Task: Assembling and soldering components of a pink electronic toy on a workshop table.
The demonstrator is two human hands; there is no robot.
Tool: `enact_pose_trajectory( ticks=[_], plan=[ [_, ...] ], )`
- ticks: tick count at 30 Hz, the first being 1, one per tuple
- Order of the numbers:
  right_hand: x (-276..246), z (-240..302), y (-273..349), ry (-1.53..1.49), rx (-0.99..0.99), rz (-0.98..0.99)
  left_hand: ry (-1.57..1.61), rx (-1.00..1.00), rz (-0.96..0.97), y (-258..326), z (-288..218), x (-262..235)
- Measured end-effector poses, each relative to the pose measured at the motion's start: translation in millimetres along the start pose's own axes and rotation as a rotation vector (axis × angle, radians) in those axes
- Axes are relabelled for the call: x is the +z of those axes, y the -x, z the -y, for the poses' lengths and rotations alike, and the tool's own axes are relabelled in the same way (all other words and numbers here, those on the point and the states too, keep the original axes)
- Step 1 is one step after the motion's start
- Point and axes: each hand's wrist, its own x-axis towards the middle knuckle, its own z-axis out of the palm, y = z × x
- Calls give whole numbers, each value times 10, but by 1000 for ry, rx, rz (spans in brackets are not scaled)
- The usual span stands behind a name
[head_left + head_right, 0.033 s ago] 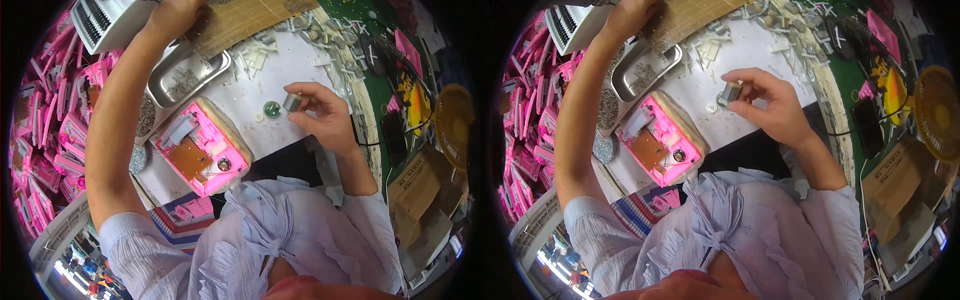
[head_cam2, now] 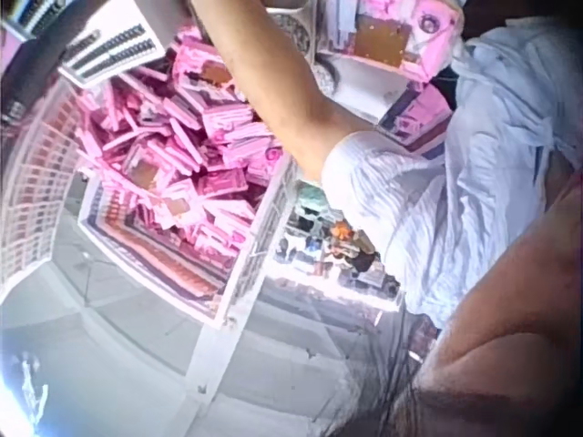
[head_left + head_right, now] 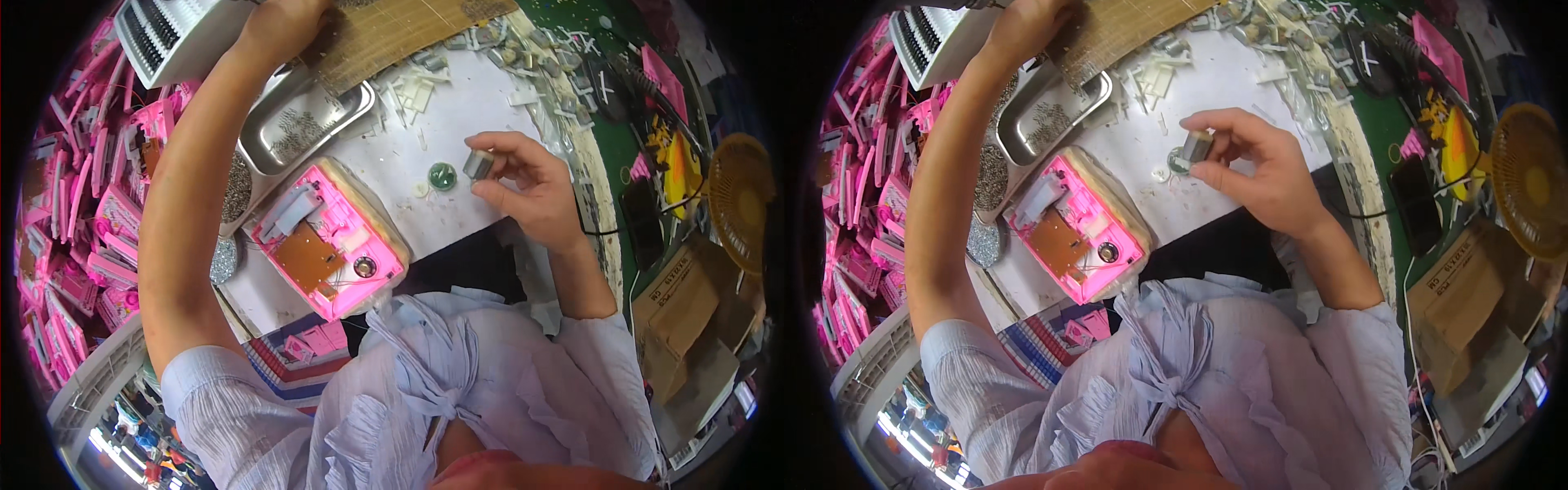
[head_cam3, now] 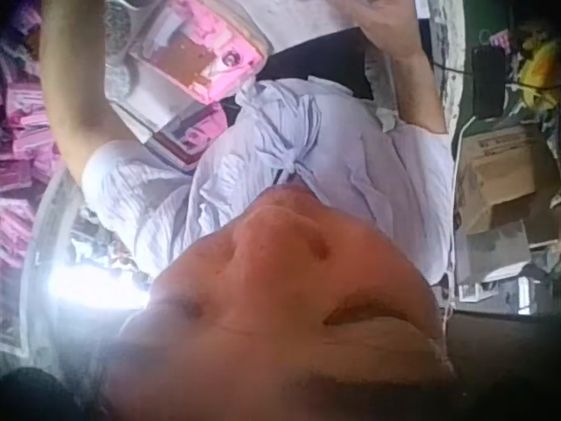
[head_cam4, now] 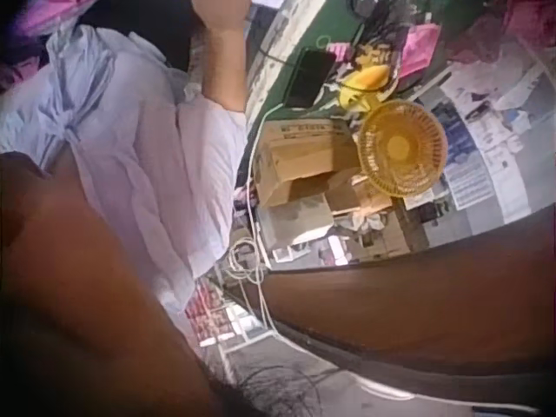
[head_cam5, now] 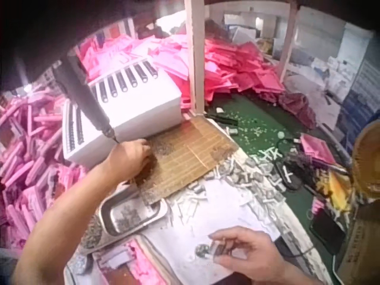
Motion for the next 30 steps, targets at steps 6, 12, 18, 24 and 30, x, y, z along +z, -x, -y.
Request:
enact_pose_trajectory(
  ticks=[6, 12, 18, 24, 30],
  plan=[
    [-55, 18, 64, 107, 14, -49, -56, -61, -40, 49, -26, 25],
    [-68, -39, -99, 567, 81, 192, 638, -226, -352, 638, -779, -602],
    [-10, -204, -319, 846, -232, 320, 1248, -630, -193, 1678, -1532, -1157],
    [122, -45, -439, 1201, -285, 534, 1549, -722, -128, 2391, -1916, -1216],
    [-38, 64, -495, 965, -169, 523, 1813, -939, -191, 2648, -2334, -1146]
  ],
)
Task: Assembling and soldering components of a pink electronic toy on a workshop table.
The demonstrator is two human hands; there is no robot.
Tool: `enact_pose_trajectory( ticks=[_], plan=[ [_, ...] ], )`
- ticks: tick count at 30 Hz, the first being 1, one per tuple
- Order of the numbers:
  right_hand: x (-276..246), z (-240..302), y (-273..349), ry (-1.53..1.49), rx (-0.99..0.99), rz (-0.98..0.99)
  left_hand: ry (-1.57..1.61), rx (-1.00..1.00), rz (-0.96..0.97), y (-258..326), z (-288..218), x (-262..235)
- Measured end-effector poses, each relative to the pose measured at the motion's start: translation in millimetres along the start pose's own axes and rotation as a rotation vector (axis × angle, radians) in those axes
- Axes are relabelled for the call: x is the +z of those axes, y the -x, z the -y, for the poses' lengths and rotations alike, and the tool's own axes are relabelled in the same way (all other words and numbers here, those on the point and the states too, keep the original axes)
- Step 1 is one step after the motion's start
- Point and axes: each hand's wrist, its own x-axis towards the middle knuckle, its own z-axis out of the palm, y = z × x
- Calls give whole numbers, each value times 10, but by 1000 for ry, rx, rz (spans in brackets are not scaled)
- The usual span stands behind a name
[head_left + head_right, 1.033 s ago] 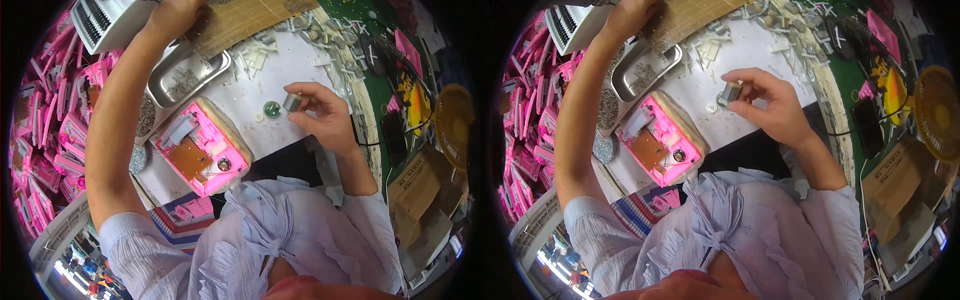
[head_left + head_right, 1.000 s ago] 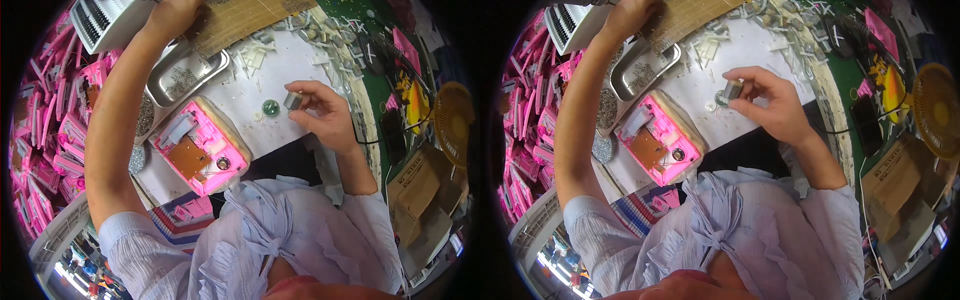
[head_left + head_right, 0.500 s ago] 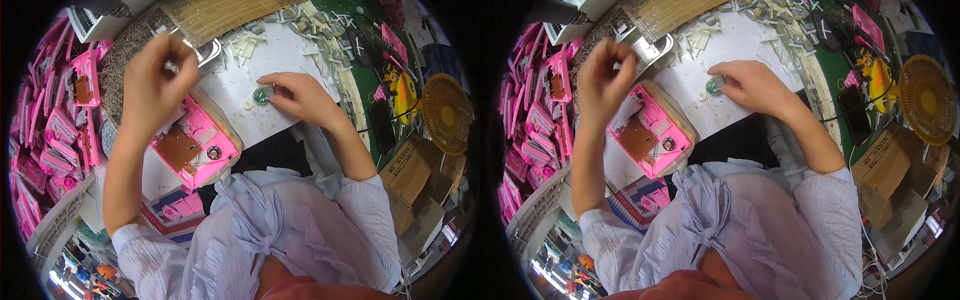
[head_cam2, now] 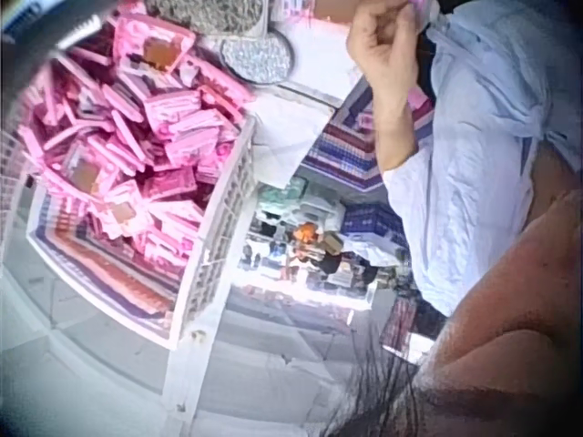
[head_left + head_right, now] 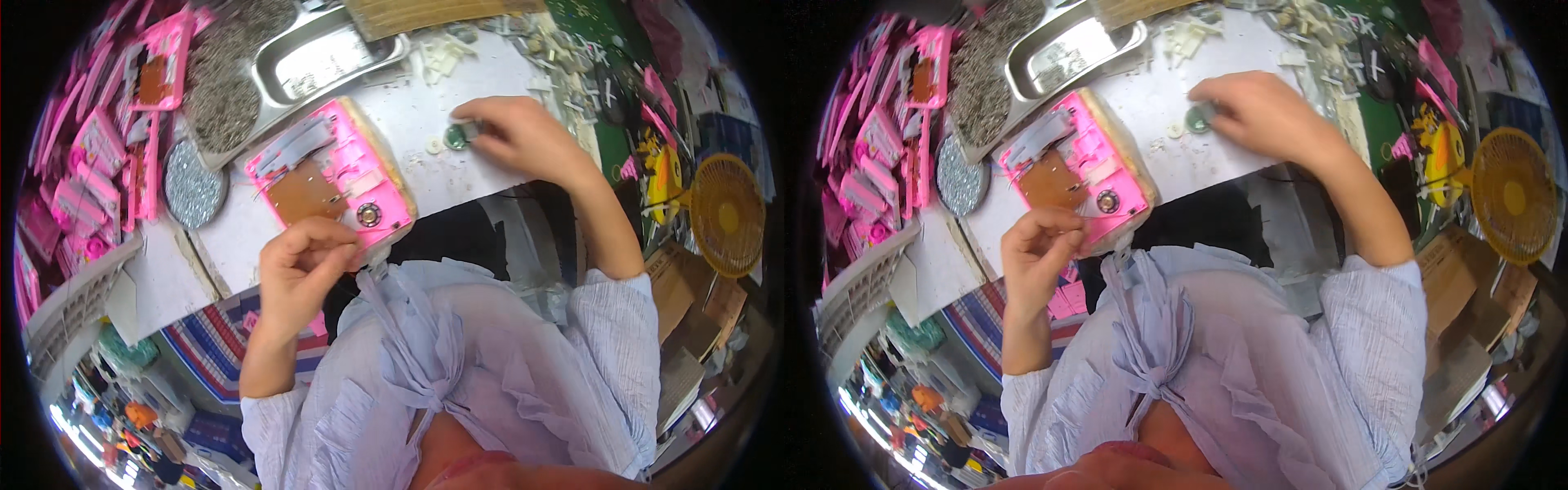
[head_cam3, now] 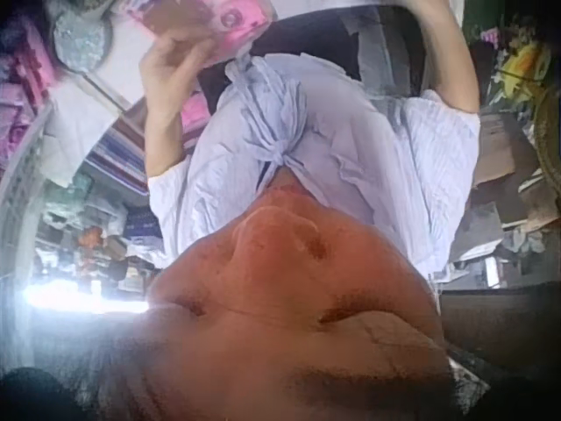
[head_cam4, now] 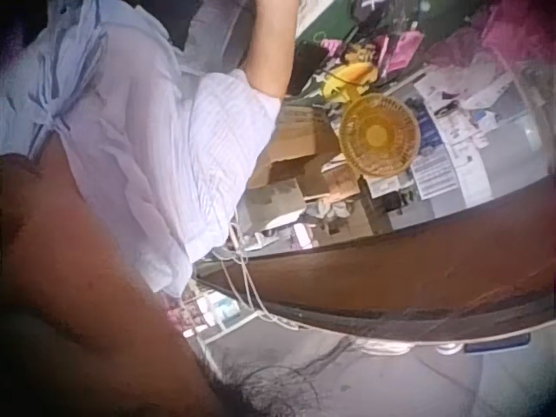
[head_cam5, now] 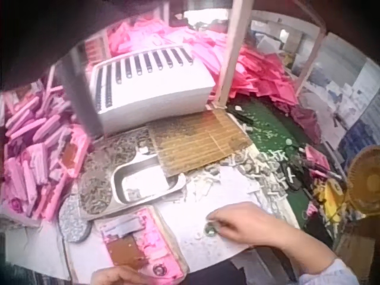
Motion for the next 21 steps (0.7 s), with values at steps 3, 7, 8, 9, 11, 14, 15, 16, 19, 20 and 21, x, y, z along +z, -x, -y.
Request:
enact_pose_trajectory(
  ticks=[3, 7, 8, 9, 11, 14, 15, 16, 19, 20, 21],
  plan=[
    [139, 238, 49, -575, 151, -157, 158, -45, -30, 40, 135, 133],
    [513, 816, 92, -1217, 185, -63, 253, 119, -114, -58, 286, 297],
    [566, 919, 75, -1304, 160, -10, 234, 204, -141, -83, 313, 307],
    [590, 972, 60, -1353, 179, 21, 135, 257, -116, -90, 322, 261],
    [613, 1027, 19, -1445, 210, 94, 258, 182, -141, -52, 302, 290],
    [547, 1067, -40, -1512, 306, 174, 311, 168, -150, -27, 314, 317],
    [547, 1071, -51, -1549, 319, 183, 306, 180, -149, -23, 322, 323],
    [552, 1071, -58, -1587, 335, 188, 317, 180, -155, -21, 329, 335],
    [575, 1054, -61, -1622, 357, 213, 352, 192, -163, -25, 340, 362],
    [580, 1052, -60, -1622, 360, 221, 365, 205, -159, -36, 342, 363],
    [582, 1057, -60, -1611, 361, 224, 378, 219, -154, -45, 344, 362]
  ],
)
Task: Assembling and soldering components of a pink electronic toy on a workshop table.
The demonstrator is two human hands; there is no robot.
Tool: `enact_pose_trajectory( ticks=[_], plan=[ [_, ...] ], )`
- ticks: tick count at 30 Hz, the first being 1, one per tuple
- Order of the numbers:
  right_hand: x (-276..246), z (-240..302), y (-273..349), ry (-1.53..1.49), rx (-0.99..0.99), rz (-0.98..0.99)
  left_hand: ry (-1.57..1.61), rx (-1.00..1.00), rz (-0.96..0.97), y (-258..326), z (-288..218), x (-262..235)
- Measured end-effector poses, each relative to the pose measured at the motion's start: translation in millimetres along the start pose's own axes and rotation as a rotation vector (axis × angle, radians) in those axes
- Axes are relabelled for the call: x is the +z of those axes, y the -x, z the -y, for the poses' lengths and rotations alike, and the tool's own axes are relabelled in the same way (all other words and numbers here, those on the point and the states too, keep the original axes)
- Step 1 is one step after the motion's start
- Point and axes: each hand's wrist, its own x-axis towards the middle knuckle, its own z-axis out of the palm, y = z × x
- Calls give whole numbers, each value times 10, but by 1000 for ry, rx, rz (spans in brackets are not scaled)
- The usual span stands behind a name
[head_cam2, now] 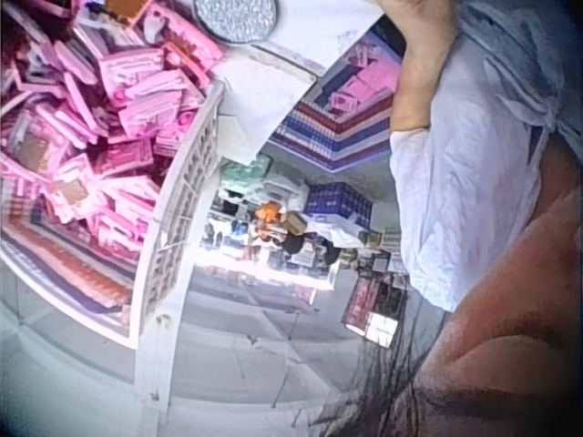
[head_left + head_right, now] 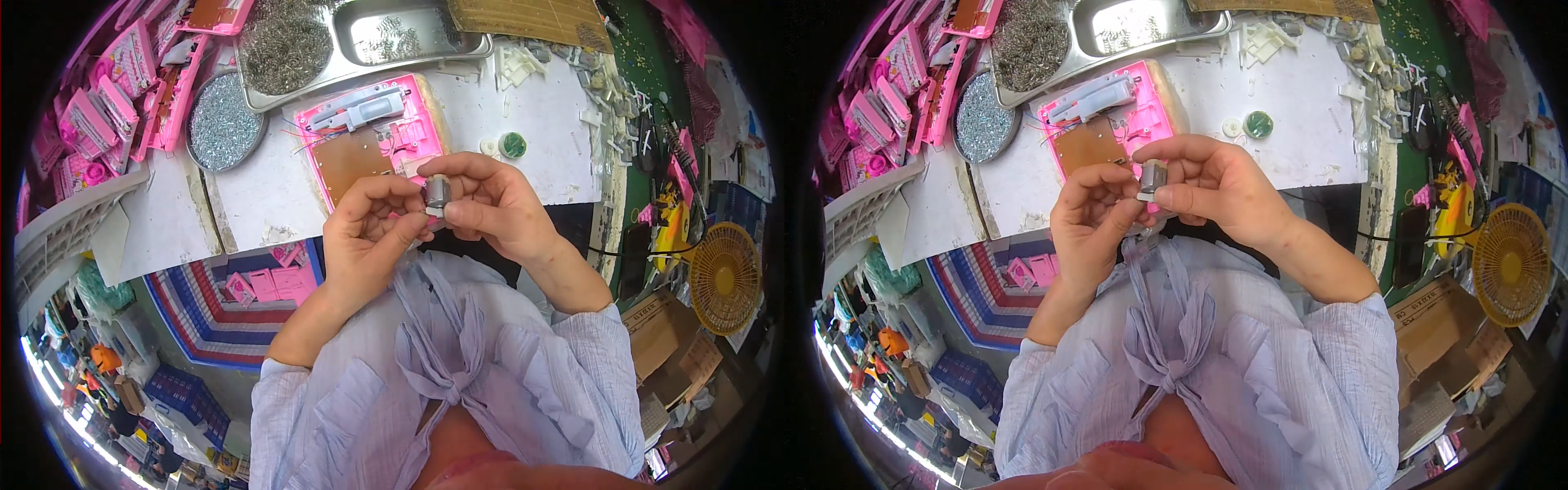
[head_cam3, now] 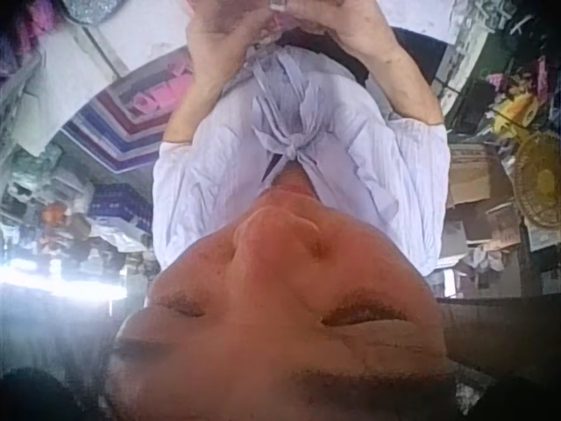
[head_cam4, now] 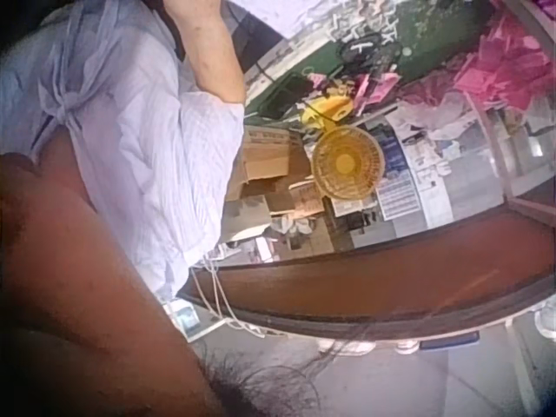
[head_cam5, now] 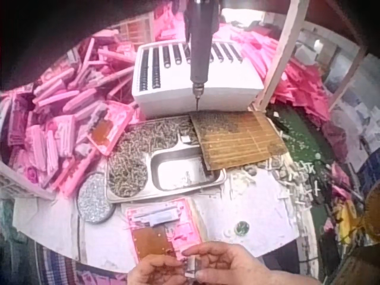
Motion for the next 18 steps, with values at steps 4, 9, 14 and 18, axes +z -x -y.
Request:
enact_pose_trajectory(
  ticks=[4, 9, 14, 18],
  plan=[
    [-5, -7, 14, 47, -7, 1, -14, 2, 35, 0, 4, -21],
    [8, -141, 21, 594, -438, -64, -169, 88, -47, 40, 38, -14],
    [17, 71, 27, 724, -370, -103, -867, 608, 83, -66, -30, -140],
    [40, 146, 12, 1027, -449, -14, -932, 637, 91, -62, -94, -131]
  ],
)
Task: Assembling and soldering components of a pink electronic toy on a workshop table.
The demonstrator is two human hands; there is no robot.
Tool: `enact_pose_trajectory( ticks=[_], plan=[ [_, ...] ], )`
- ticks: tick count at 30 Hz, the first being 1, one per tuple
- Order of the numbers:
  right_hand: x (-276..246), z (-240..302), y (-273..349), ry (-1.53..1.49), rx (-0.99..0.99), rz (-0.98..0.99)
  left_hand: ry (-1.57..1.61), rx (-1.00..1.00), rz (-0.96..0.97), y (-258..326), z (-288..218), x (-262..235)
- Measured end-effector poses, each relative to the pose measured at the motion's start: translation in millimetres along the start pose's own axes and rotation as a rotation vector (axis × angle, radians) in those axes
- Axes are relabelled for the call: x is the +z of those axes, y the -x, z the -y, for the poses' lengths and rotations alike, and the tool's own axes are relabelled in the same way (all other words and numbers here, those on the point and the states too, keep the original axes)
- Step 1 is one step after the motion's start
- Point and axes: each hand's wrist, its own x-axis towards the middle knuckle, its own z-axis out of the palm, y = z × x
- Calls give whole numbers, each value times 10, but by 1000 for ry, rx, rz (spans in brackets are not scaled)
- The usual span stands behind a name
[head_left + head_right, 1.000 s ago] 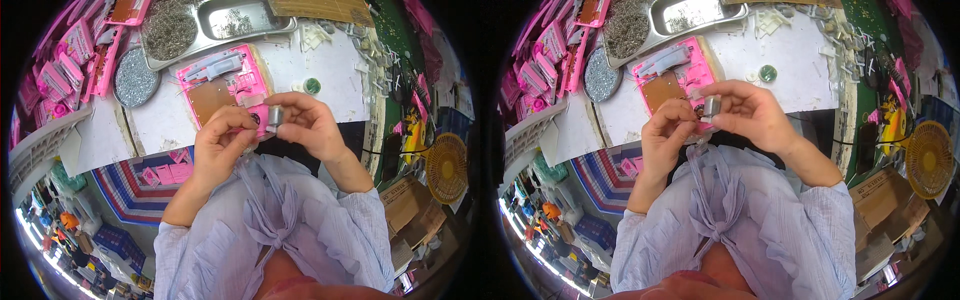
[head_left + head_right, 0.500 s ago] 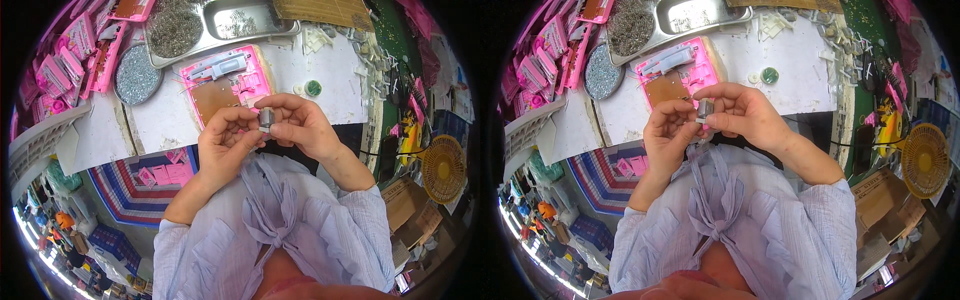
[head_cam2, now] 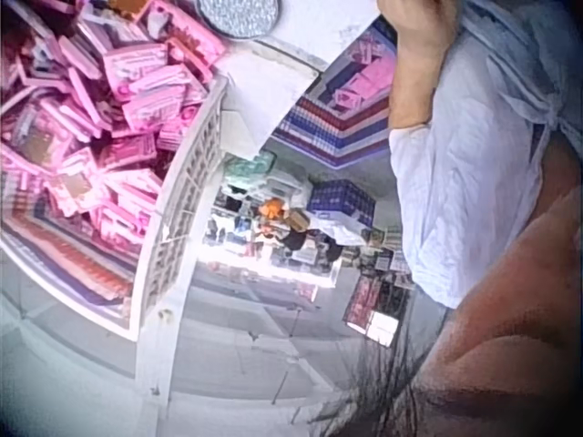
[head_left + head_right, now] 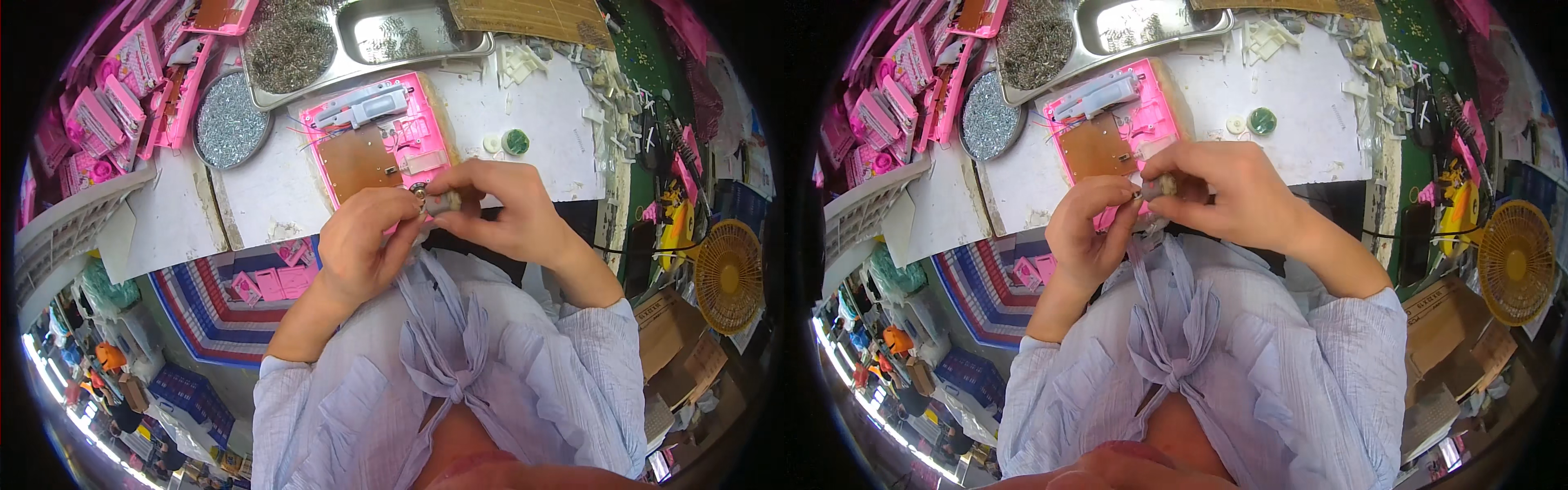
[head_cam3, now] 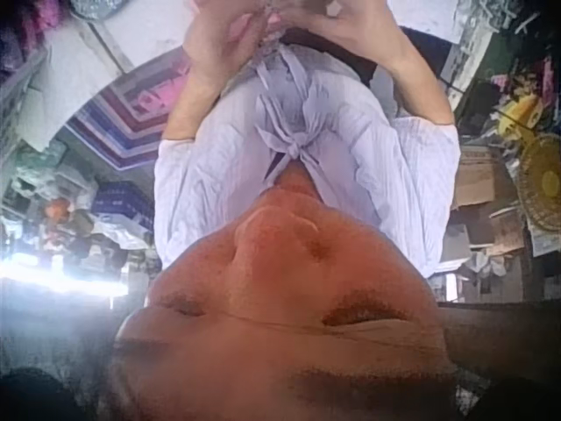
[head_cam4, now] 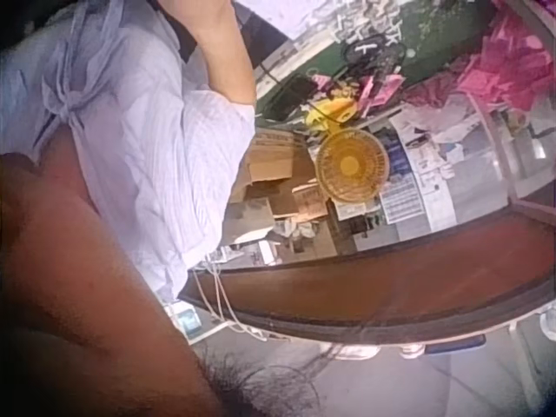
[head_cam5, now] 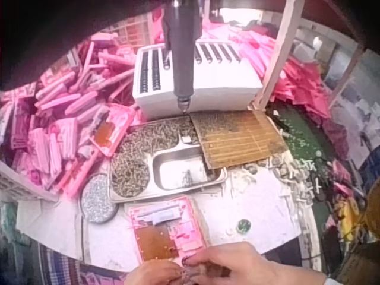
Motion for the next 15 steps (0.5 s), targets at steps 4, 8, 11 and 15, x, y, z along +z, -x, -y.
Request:
enact_pose_trajectory(
  ticks=[4, 8, 11, 15],
  plan=[
    [36, -176, 15, 168, -375, -96, 59, -83, 48, -16, 9, -26],
    [53, -208, 13, 210, -480, -107, 19, -45, 33, -26, 31, 3],
    [51, -232, 30, 219, -496, -93, -29, -28, 41, 20, 74, 10],
    [27, -266, 40, 229, -476, -101, 31, -64, -5, 12, 96, 28]
  ],
)
